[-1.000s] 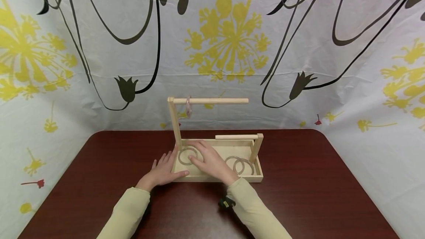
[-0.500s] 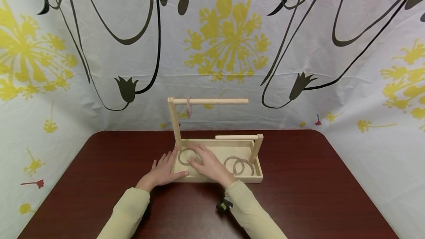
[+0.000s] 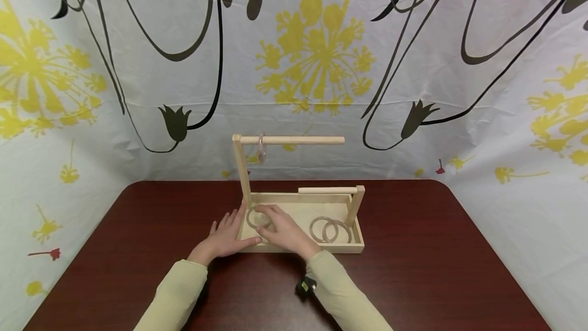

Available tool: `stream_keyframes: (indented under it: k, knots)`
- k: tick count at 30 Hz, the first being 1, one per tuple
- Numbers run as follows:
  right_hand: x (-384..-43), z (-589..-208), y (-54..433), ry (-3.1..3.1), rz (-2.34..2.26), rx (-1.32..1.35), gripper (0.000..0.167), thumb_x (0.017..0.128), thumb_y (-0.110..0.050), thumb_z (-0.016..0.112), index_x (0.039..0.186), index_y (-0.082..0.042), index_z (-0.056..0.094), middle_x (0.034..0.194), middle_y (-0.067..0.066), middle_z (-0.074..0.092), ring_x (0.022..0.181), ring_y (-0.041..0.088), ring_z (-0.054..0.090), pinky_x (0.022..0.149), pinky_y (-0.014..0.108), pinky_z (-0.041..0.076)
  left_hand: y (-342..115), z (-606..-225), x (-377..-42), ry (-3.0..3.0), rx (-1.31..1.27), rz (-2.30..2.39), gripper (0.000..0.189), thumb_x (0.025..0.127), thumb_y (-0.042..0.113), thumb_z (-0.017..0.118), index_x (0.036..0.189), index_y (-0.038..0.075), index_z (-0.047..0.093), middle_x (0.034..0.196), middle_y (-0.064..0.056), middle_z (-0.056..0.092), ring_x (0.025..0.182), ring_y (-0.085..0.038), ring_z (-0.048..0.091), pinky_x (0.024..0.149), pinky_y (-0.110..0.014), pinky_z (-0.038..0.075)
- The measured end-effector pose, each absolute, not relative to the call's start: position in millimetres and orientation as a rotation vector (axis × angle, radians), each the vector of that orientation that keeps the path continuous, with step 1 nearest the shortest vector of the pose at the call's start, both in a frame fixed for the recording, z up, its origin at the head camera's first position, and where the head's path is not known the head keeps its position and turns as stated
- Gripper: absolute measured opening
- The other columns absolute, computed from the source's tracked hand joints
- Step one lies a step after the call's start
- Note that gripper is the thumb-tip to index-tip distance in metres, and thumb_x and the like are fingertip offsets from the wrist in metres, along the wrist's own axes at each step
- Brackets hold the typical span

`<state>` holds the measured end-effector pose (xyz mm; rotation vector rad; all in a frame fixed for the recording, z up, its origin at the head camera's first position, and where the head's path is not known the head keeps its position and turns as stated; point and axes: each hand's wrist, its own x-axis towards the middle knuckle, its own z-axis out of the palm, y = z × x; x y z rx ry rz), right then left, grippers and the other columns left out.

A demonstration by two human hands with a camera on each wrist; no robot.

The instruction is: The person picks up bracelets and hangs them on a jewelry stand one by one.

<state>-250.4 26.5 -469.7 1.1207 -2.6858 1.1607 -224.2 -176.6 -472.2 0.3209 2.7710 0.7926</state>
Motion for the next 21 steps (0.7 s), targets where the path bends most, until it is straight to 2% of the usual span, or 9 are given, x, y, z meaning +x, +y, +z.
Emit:
stream_keyframes:
  k: [2,4,12,21]
  knots:
    - [-252,-471,25,-2.694,1.17,1.121,0.05,0.092,-0.015,0.064,0.139,-0.004,0.049,0.134,0.015,0.05,0.1,0.027,0.063,0.093,0.038,0.046,-177,-472,-224,2.773,0.322,0.795,0.105,0.087,0.063,0.059,0.156,0.011,-0.001,0.154,-0.031,0.015,0.14,-0.049,0.011,0.103,-0.071,0.006]
    - [-253,-473,24,-2.701,1.16,1.112,0.051,0.092,-0.015,0.065,0.139,-0.003,0.049,0.134,0.016,0.05,0.098,0.027,0.064,0.091,0.037,0.047,-177,-471,-224,2.773,0.32,0.795,0.105,0.087,0.062,0.059,0.156,0.011,-0.001,0.154,-0.031,0.015,0.14,-0.049,0.011,0.103,-0.071,0.006]
    - [-261,-479,19,-2.714,1.131,1.049,0.055,0.087,-0.017,0.07,0.136,-0.003,0.052,0.135,0.018,0.049,0.12,0.033,0.05,0.1,0.046,0.04,-176,-472,-224,2.767,0.318,0.805,0.104,0.087,0.063,0.058,0.156,0.012,-0.001,0.155,-0.029,0.013,0.141,-0.049,0.009,0.103,-0.071,0.005]
    - [-263,-484,16,-2.77,1.215,1.003,0.059,0.086,-0.018,0.071,0.138,-0.003,0.049,0.142,0.023,0.042,0.129,0.037,0.041,0.103,0.05,0.035,-178,-471,-224,2.801,0.331,0.751,0.106,0.086,0.066,0.057,0.156,0.01,0.001,0.153,-0.03,0.018,0.139,-0.05,0.015,0.102,-0.072,0.01]
